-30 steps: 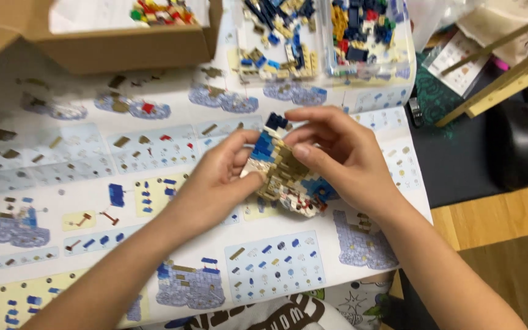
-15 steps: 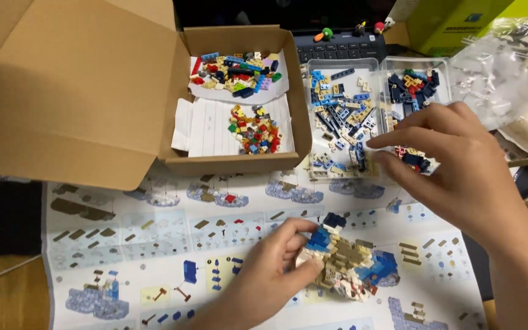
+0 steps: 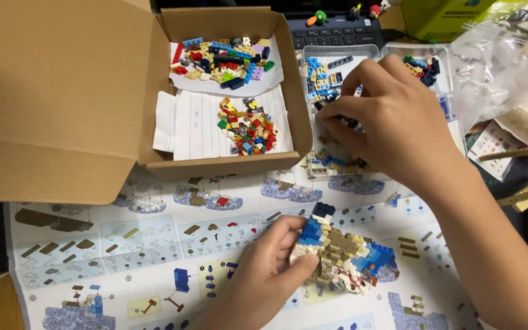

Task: Assembling a complex building block model by following printed instructions and attaching small pieces to a base structure.

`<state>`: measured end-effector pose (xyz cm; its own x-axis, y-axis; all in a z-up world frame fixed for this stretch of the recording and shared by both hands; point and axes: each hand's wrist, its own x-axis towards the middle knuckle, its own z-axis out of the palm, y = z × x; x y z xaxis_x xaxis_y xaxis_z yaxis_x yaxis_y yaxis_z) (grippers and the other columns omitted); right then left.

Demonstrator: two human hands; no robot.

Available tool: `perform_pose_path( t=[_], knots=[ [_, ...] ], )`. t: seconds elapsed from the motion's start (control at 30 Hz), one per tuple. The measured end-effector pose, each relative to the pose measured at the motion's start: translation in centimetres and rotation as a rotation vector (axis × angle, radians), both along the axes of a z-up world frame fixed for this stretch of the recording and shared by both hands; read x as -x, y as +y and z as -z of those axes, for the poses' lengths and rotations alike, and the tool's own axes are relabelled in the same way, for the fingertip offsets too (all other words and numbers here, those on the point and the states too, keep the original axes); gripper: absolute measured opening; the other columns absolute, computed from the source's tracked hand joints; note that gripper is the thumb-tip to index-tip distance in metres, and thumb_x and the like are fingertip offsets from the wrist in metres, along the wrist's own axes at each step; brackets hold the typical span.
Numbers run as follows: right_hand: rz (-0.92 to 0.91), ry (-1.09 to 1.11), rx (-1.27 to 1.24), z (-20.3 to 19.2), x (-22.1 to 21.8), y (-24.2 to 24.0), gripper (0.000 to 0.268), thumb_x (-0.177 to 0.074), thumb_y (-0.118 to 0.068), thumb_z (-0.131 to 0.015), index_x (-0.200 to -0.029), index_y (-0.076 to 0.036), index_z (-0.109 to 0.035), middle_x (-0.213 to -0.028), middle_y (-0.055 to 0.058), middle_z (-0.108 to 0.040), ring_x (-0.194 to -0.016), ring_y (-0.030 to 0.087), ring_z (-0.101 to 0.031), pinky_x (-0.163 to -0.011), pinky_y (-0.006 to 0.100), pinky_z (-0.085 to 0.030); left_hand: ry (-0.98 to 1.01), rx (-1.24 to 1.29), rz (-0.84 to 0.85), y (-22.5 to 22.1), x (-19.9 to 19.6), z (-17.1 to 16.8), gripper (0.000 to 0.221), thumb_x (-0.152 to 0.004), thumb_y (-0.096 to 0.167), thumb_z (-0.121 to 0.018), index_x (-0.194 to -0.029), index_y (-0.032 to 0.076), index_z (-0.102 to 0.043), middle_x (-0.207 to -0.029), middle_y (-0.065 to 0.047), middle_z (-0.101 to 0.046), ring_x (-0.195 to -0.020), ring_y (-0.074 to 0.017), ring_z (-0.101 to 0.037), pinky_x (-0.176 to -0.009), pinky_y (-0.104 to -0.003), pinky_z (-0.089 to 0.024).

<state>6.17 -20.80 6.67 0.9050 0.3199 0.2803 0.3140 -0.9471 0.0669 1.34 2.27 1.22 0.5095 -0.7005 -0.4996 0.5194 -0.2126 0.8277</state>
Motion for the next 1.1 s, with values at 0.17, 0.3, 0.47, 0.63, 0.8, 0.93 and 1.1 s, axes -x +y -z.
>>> perform_pose_path(
  t=[0.17,0.3,0.47,0.63,0.8,0.93,1.1],
  knots=[
    [-0.082,-0.045,0.027,0.5,0.7,-0.5,0.007,-0.097,-0.016,-0.077,-0.102,-0.011,-0.075,-0.098,0.009,-0.056,-0.088,0.03,-0.048,-0.068,0.04,-0.045,-0.118,-0.019,0.017,0.1,0.3,-0.5,0.034,-0.089,0.013,-0.059,-0.122,0.007,-0.055,-0.1,-0.007,-0.073,-0.087,-0.0157,-0.071,-0.076,-0.025,-0.063],
    [-0.122,0.019,-0.289,-0.7,4.3,0.5,0.007,-0.106,0.007,-0.057,-0.102,0.002,-0.052,-0.101,0.016,-0.05,-0.094,0.035,-0.044,-0.082,0.043,-0.034,-0.164,-0.175,0.018,-0.4,0.5,-0.7,0.044,-0.087,0.011,-0.061,-0.131,0.011,-0.054,-0.107,-0.008,-0.076,-0.094,-0.0145,-0.075,-0.075,-0.021,-0.068],
    [0.018,0.173,-0.501,-0.1,11.3,-0.2,0.008,-0.108,-0.007,-0.04,-0.105,-0.001,-0.045,-0.097,0.012,-0.044,-0.082,0.024,-0.038,-0.077,0.038,-0.031,-0.309,-0.147,0.049,-0.5,1.2,0.2,0.046,-0.085,0.016,-0.063,-0.13,0.009,-0.054,-0.083,-0.002,-0.07,-0.086,-0.0134,-0.073,-0.078,-0.025,-0.063],
    [0.109,0.253,-0.772,2.2,15.6,-1.2,0.011,-0.109,-0.012,-0.045,-0.104,-0.002,-0.047,-0.091,0.005,-0.048,-0.072,0.012,-0.039,-0.067,0.026,-0.035,-0.364,-0.084,0.049,-0.2,2.3,0.8,0.047,-0.088,0.014,-0.064,-0.133,0.009,-0.053,-0.061,0.008,-0.021,-0.054,-0.0072,-0.038,-0.06,-0.022,-0.046],
    [0.025,0.267,-1.101,4.3,16.4,-1.5,0.009,-0.103,-0.005,-0.058,-0.1,0.001,-0.053,-0.093,0.013,-0.063,-0.09,0.018,-0.067,-0.084,0.028,-0.058,-0.257,-0.064,0.014,-1.2,3.6,-1.2,0.036,-0.081,0.009,-0.065,-0.116,0.012,-0.061,-0.104,-0.007,-0.082,-0.087,-0.0151,-0.081,-0.083,-0.027,-0.065],
    [-0.009,0.262,-1.156,3.8,16.3,-0.6,0.012,-0.099,-0.007,-0.064,-0.101,0.005,-0.059,-0.092,0.014,-0.065,-0.087,0.019,-0.07,-0.081,0.026,-0.061,-0.241,-0.089,0.018,-1.5,4.2,-1.7,0.037,-0.079,0.009,-0.067,-0.115,0.012,-0.062,-0.103,-0.009,-0.083,-0.086,-0.0167,-0.082,-0.083,-0.028,-0.066],
    [-0.031,0.284,-1.155,2.7,16.0,-0.1,0.012,-0.093,0.0,-0.068,-0.101,0.008,-0.066,-0.088,0.018,-0.069,-0.082,0.02,-0.071,-0.077,0.026,-0.063,-0.259,-0.094,0.007,-1.5,3.9,-1.3,0.039,-0.081,0.011,-0.066,-0.12,0.01,-0.061,-0.097,-0.008,-0.081,-0.086,-0.0166,-0.079,-0.082,-0.028,-0.064]
  ],
)
